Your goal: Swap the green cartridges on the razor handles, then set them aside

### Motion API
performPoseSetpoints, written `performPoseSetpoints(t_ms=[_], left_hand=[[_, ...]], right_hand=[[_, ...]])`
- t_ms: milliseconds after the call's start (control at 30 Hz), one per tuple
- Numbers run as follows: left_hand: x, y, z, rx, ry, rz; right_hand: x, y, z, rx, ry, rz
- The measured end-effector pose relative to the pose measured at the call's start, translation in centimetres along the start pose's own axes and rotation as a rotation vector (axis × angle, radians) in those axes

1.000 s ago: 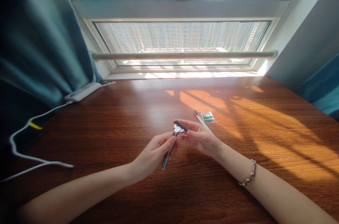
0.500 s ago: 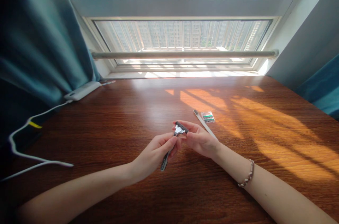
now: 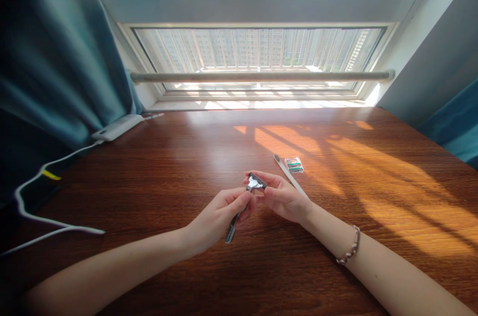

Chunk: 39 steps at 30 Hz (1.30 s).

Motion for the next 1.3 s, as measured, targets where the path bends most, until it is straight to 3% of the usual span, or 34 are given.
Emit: performPoseSetpoints(t_ms=[600,867,1167,1300], left_hand=[[0.1,-0.1,0.2,0.036,0.02,0.014],[0.2,-0.5,0.4,0.134,-0.014,-0.007],[0.3,-0.6,0.4,0.098,-0.005,-0.001],[0.6,-0.3,0.4,0.036,-0.008,0.021]], right_hand=[[0.0,0.2,0.0,-0.049,0.04,0.028],[0.0,0.4,0.4,-0.156,-0.011,0.025],[0.1,1.1,0.2,-0.315,-0.02,0.047],[0.2,1.0,0.4,-0.266,-0.018,0.043]])
Point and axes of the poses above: each hand's wrist, its own x-axis towards the middle knuckle, its own z-axis out of the back of the hand, y = z × x, the point moved 1 cm from there along x, towards the middle knuckle, and after that the axes turned 10 degrees about z, right-handed, at the moved point
